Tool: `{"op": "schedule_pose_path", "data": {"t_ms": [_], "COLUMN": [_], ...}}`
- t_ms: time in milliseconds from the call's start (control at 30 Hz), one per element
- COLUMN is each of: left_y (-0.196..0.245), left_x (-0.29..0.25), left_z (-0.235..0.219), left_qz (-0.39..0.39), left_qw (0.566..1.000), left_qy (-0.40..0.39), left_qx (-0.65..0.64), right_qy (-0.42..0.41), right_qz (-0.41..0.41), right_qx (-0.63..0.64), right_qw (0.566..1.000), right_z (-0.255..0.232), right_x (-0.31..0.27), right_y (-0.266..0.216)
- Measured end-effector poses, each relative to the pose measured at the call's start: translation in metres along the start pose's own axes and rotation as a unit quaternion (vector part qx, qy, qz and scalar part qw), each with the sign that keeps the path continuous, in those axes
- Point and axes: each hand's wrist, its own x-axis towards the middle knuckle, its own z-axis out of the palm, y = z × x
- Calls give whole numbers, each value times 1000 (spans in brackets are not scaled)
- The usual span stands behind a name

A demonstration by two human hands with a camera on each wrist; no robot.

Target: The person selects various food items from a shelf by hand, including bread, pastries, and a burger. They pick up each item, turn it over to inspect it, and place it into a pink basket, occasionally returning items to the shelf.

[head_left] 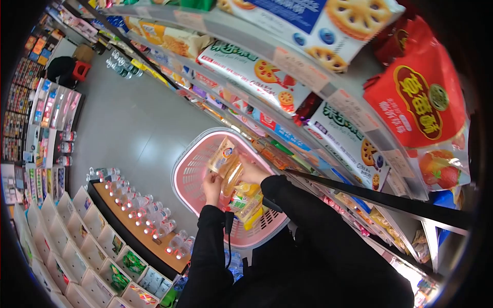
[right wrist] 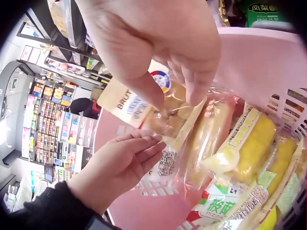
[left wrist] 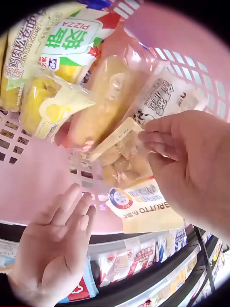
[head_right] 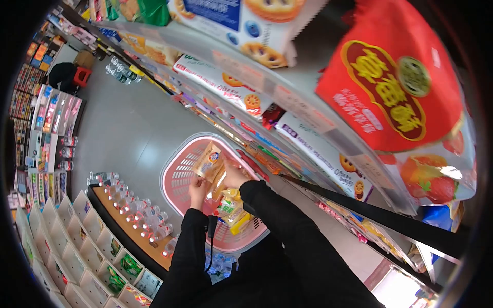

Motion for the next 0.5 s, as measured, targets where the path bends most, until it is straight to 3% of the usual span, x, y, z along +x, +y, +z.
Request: {"op": "schedule_pose_path", "data": {"t_ms": [67, 133, 200, 267, 333, 400, 500], "left_y": [-4, 8, 26, 78, 69, 103, 143], "left_x": [-9, -28, -52, -89, -108, -144, -187], "left_z": [8, 14, 11, 6, 4, 16, 52], "left_qz": [28, 75, 64, 20, 99, 134, 178], "left_qw": [999, 990, 997, 993, 954, 900, 793], "left_qy": [-31, 88, 41, -91, -210, -316, -451], "left_qx": [-15, 78, 34, 72, 190, 269, 369], "right_qy": [-29, -106, -122, -182, -197, -137, -66], "right_qz": [-44, -24, -74, -36, -17, -84, -33], "right_qx": [-71, 1, 15, 52, 39, 50, 138], "right_qw": [996, 994, 990, 981, 979, 986, 988], "right_z": [4, -8, -11, -29, -33, -52, -67], "right_x": [-20, -61, -101, -151, -189, -244, -316], "right_y": [10, 0, 18, 13, 46, 53, 84]}}
